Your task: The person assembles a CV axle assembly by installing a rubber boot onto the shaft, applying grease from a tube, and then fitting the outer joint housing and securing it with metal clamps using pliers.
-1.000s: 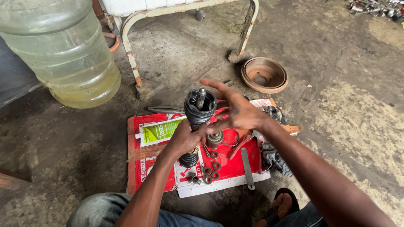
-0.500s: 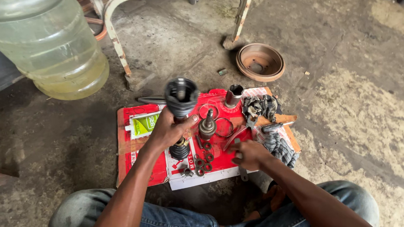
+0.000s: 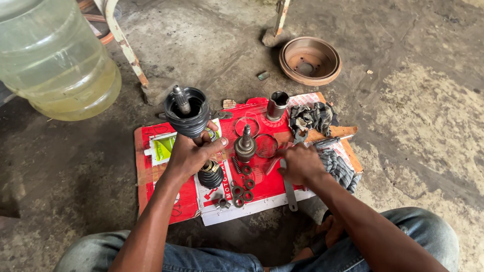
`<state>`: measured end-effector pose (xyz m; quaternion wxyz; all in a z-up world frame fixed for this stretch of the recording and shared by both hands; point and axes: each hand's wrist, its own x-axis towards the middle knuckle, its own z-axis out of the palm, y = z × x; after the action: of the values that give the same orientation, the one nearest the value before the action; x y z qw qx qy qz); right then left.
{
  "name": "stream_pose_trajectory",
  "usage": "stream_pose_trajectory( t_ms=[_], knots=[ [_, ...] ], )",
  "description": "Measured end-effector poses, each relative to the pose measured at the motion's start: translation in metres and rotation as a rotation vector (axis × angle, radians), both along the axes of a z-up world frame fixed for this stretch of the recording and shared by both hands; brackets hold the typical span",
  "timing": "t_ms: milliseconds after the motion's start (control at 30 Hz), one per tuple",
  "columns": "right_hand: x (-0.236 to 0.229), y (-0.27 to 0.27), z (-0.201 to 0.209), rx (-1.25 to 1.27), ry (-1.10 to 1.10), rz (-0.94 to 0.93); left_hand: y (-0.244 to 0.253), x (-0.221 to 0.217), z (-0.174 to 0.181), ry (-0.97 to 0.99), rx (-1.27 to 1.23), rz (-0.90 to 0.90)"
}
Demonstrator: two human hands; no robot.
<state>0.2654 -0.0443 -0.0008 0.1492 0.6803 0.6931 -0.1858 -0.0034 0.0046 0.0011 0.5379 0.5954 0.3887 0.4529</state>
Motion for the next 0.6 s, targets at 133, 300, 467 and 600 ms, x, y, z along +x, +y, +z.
stream_pose_trajectory(
  t_ms=[133,300,467,600],
  knots=[
    [0.014,0.006,0.010,-0.039,-0.201,-0.085,0.001,0.000,0.000,-0.014,-0.042,0.014],
    [0.043,0.002,-0.026,-0.078,-0.025,-0.401,0.001,-0.003,-0.001,-0.010,-0.087,0.039],
    [0.063,0.019,-0.063,0.113,0.126,-0.294,0.003,-0.002,-0.005,0.009,-0.008,0.054],
    [0.054,0.023,-0.062,0.328,0.375,-0.158,0.004,-0.003,-0.008,0.008,-0.025,0.055]
  ],
)
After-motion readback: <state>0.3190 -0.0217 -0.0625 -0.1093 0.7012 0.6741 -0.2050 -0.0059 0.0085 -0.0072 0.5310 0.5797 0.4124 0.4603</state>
